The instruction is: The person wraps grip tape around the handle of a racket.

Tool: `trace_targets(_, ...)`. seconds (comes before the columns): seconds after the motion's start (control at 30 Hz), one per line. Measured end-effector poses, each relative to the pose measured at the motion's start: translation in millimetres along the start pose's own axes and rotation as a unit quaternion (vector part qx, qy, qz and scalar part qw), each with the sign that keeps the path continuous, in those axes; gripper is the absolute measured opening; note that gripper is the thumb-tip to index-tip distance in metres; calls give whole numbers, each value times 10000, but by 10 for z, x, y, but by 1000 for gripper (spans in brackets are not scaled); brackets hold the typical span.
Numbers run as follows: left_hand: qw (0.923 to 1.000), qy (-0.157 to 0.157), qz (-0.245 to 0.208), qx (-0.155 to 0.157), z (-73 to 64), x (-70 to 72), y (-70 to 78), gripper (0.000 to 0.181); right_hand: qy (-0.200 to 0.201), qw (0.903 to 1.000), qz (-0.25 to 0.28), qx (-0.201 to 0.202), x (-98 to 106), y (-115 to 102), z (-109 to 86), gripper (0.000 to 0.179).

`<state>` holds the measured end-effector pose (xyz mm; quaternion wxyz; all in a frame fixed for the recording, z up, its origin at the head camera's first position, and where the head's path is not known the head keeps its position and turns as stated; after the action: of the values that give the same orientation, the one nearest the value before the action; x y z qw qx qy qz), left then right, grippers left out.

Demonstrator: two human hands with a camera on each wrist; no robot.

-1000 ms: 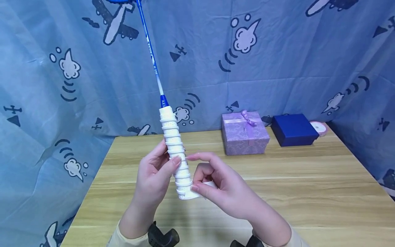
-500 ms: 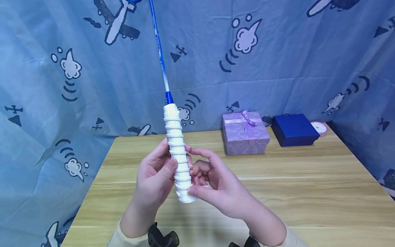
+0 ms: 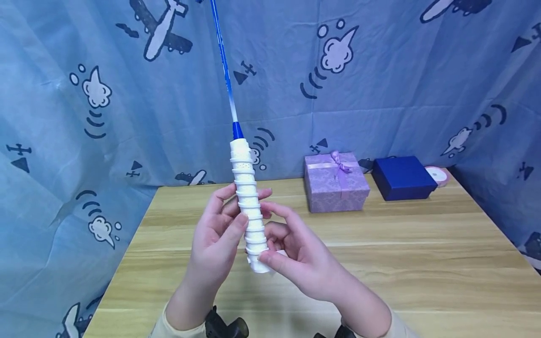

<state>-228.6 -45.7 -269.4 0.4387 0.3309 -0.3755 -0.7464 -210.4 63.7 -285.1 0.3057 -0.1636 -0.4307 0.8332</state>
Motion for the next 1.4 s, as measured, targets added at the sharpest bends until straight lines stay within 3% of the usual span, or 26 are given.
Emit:
trace_targets(0.13, 9964, 484, 664, 207, -10, 67, -10, 56, 86, 9991, -399, -144, 14, 2, -3, 71)
trace_targets(0.27, 9936, 720, 835, 260, -20, 112, -10, 60, 150, 9965, -750, -347, 42, 18, -7, 72)
trace_targets(0.6, 9963, 473, 706, 137, -10, 121, 10, 56, 189, 9814, -1756, -751, 125, -20, -26, 78)
trace_targets(0.87, 9973, 301, 674, -5, -4, 106, 14, 55, 147, 9855, -1547, -676, 141, -63, -65, 65)
trace_targets(1.1, 9965, 238, 806, -10, 10, 105, 3, 55, 134, 9875, -1568, -45, 139, -180, -73, 53)
trace_targets(1.4, 9979, 186, 614, -56, -3, 100, 15, 53, 290, 9832, -1715, -558, 185, -70, -92, 39)
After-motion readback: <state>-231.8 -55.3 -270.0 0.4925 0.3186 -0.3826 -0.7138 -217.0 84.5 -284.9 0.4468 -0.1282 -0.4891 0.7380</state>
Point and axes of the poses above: each hand's wrist, its own z-axis towards the middle knuckle, its own x-axis out of the back of the hand, y = z × x, the point moved 10 cm from there along z, towards the middle knuckle, and after that the axes turned 5 degrees about -y, right-handed, at the moved point
